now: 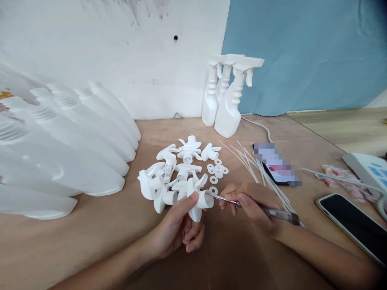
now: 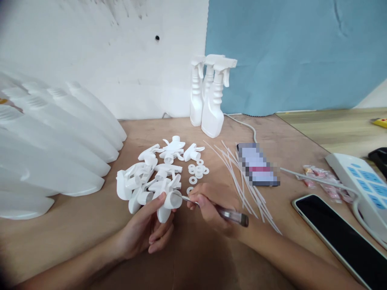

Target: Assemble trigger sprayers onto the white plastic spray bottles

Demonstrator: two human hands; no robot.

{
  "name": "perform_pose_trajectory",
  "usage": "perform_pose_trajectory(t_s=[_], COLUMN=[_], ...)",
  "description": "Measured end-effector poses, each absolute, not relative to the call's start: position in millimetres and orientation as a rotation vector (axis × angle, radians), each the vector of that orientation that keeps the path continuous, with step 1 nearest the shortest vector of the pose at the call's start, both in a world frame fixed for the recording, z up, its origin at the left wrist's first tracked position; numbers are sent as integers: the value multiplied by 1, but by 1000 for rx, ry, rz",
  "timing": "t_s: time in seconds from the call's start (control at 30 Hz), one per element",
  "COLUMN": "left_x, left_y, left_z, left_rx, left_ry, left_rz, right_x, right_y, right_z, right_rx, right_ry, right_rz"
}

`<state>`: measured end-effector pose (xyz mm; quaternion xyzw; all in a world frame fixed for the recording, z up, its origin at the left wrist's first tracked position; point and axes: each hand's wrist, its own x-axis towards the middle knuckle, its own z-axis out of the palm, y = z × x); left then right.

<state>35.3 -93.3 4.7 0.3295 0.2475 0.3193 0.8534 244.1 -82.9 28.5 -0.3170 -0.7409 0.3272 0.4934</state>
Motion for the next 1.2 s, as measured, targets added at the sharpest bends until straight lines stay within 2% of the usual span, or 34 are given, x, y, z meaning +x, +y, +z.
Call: perform_pose_trajectory(t_s=[0.1,0.27,0.43,1.0,1.2], left_x=[37,36,33,32,28], left_y=[-94,-94,-94,-95,-89], left_z=[5,6,8,12,9], left_rx=[732,769,754,819,651], left_ry=[536,515,538,496,364], left_rz=[696,644,584,498,629], right_x=[247,252,250,241,236], right_y=[-83,-75,-72,-72,-74], right_z=[30,31,40,46,42], right_rx=[-785,-805,-800,-1008,-796], right_ry=[-1847,-1642,-1416,-999,-1093], right_rz=[719,1189,1408,1689,1648])
